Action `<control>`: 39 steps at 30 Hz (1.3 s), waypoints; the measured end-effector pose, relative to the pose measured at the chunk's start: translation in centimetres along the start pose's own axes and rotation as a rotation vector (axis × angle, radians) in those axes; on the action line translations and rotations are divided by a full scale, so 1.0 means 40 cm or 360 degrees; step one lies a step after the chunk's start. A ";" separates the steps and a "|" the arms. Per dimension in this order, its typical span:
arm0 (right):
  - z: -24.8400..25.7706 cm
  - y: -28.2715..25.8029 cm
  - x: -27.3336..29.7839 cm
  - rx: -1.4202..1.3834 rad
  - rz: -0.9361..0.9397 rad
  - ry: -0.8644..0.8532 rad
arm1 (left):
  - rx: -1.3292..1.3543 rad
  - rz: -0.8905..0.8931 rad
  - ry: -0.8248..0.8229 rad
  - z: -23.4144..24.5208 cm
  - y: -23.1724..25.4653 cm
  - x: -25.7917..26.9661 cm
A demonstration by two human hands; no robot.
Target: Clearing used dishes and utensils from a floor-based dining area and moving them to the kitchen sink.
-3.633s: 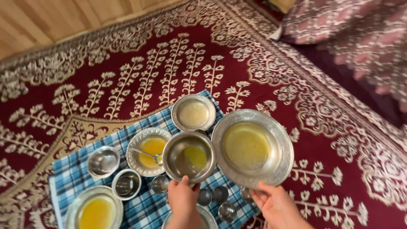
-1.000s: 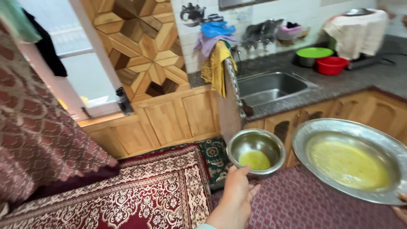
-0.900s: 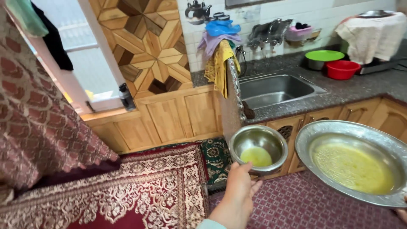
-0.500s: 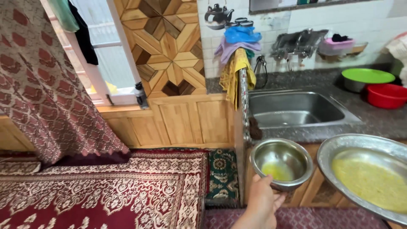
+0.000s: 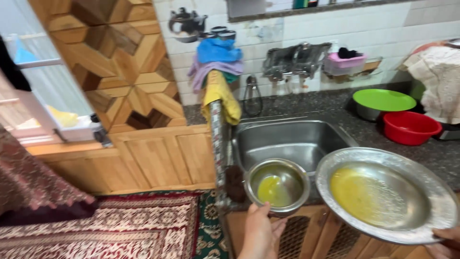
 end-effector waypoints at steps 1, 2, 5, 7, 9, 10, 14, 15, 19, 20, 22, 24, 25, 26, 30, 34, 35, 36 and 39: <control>-0.053 -0.025 0.014 0.0005 0.0011 0.0022 | 0.0024 -0.0005 0.0015 -0.005 -0.016 -0.057; -0.081 -0.100 0.077 0.0009 0.0012 0.0038 | 0.0026 0.0009 0.0006 -0.019 -0.014 -0.081; -0.162 -0.248 0.195 0.0087 -0.0359 -0.0025 | 0.0052 -0.0007 0.0046 -0.060 -0.010 -0.167; -0.204 -0.312 0.183 0.0022 -0.0339 -0.0213 | 0.0100 0.0034 0.0293 -0.076 -0.014 -0.229; -0.219 -0.343 0.127 -0.0034 -0.0300 -0.0305 | 0.0211 0.0042 0.0273 -0.075 -0.037 -0.302; -0.241 -0.371 0.094 -0.0098 -0.0257 -0.0421 | 0.0317 0.0027 0.0259 -0.081 -0.039 -0.346; -0.289 -0.489 -0.006 -0.0107 -0.0277 -0.0523 | 0.0309 0.0052 0.0458 -0.126 -0.012 -0.421; -0.294 -0.508 -0.024 -0.0071 -0.0304 -0.0528 | 0.0283 0.0030 0.0503 -0.107 -0.023 -0.460; -0.361 -0.583 -0.091 0.0060 -0.0278 -0.0594 | 0.0282 0.0075 0.0497 -0.063 -0.037 -0.524; -0.377 -0.586 -0.104 0.0073 -0.0292 -0.0613 | 0.0290 0.0069 0.0522 -0.083 -0.025 -0.505; -0.412 -0.604 -0.128 0.0108 -0.0284 -0.0633 | 0.0211 0.0090 0.0759 -0.116 0.007 -0.472; -0.449 -0.607 -0.167 0.0133 -0.0298 -0.0659 | 0.0260 0.0109 0.0744 -0.097 0.014 -0.516; -0.467 -0.605 -0.186 0.0151 -0.0309 -0.0668 | 0.0302 0.0137 0.0715 -0.088 0.015 -0.541; -0.483 -0.592 -0.207 0.0155 -0.0321 -0.0662 | 0.0300 0.0148 0.0723 -0.092 0.021 -0.547; -0.556 -0.582 -0.241 0.0183 -0.0291 -0.0669 | 0.0216 0.0058 0.0714 -0.129 0.079 -0.590; -0.643 -0.583 -0.269 0.0222 -0.0427 -0.0563 | 0.0236 0.0131 0.0752 -0.089 0.111 -0.707; -0.668 -0.587 -0.276 0.0223 -0.0429 -0.0557 | 0.0235 0.0138 0.0750 -0.082 0.124 -0.736; -0.684 -0.585 -0.279 0.0238 -0.0413 -0.0558 | 0.0163 0.0186 0.0687 -0.074 0.121 -0.755; -0.722 -0.568 -0.292 0.0315 -0.0382 -0.0555 | 0.0134 0.0191 0.0683 -0.112 0.138 -0.728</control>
Point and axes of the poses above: each hand's wrist, its own x-axis away from the middle knuckle, its own z-axis out of the back of the hand, y = z × x, the point moved 5 cm from there along -x, towards the middle knuckle, and after that the axes turned 1 degree about y, right-handed, at the moved point
